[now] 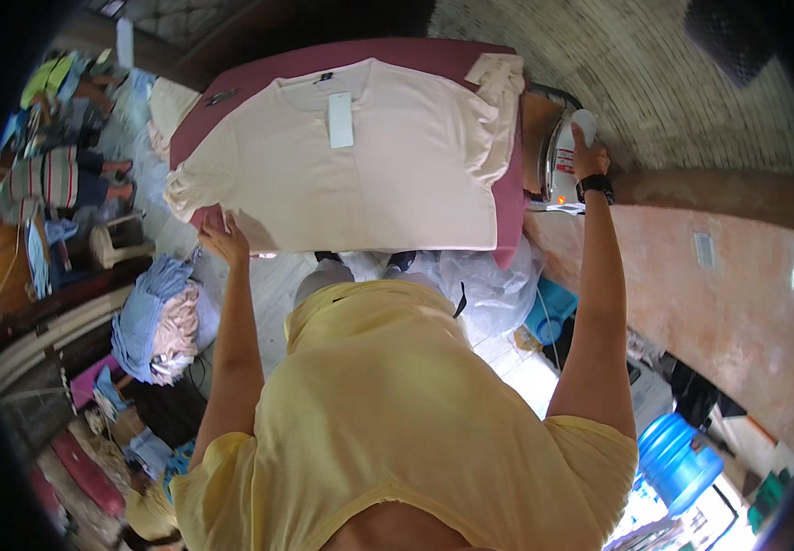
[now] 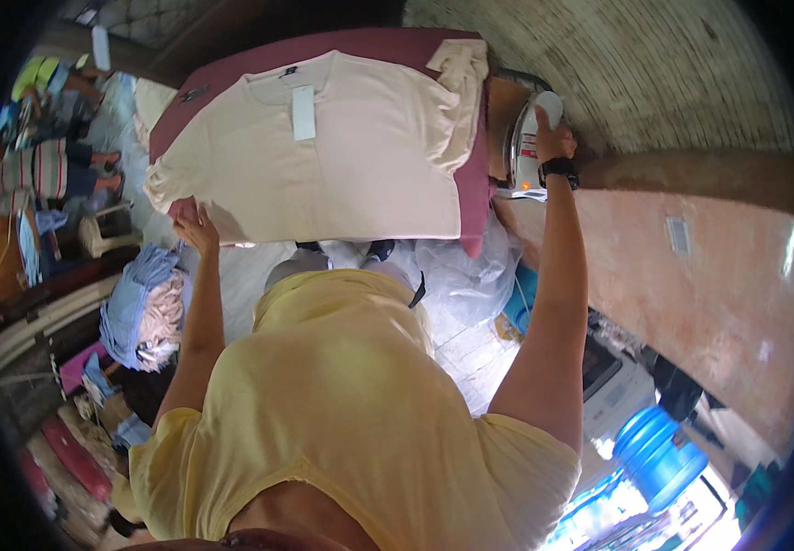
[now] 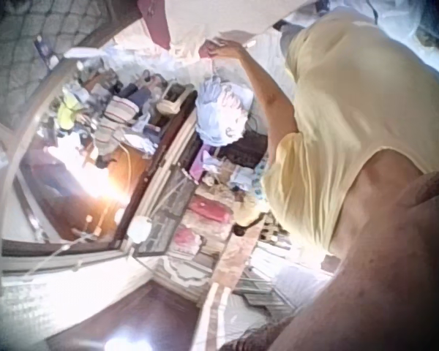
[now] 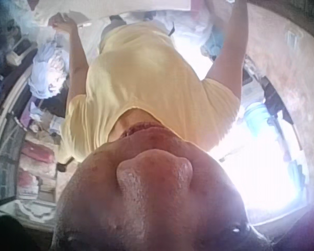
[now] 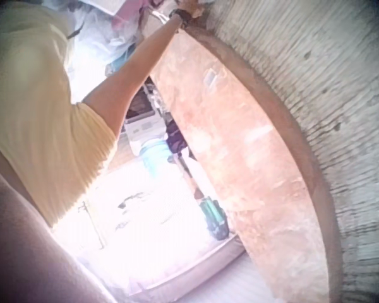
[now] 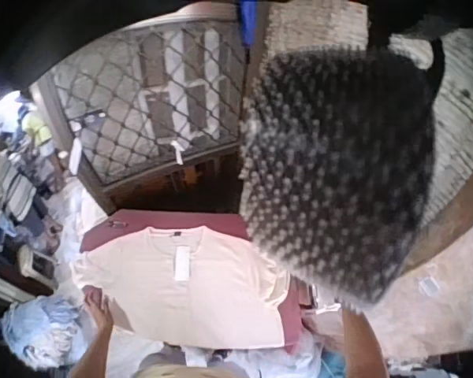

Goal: The person irons a light-colored shirt on an ironing board, smoothing it out with their hands and pressing it with an iron before turning the garment over to iron the other side.

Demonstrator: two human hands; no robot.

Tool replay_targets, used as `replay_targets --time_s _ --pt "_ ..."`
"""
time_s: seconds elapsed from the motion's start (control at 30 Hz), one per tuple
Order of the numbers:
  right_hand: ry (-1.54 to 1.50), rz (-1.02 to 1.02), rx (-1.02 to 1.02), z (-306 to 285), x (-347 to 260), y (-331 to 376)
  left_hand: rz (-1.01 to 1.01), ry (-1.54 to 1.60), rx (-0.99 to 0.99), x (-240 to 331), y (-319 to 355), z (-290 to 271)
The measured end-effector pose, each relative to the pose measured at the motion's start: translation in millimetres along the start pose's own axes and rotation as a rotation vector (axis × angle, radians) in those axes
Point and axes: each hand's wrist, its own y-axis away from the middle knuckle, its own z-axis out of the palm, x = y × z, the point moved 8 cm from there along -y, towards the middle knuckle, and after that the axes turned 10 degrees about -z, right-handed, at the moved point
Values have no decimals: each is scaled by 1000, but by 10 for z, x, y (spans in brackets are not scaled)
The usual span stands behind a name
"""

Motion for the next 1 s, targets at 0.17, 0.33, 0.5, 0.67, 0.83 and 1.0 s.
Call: replay_targets --time_s 0.17,0.33,0.5,0.67,0.83,1.0 --pt "-99 112 -133 320 -109 -210 90 95 -110 177 -499 -228" --pt "-103 76 -121 204 -245 -27 259 123 -157 439 -1002 -66" --pt "208 -432 276 -390 -962 1022 283 58 -288 472 -1493 524" --pt "13 -198 -7 269 -899 2730 309 -113 -301 339 -1710 1035" --pt "-15 -204 81 490 -818 2904 306 133 -431 363 -1649 1087" --pt "-433 -23 -41 559 -1175 3126 372 233 -458 -60 -2024 847"
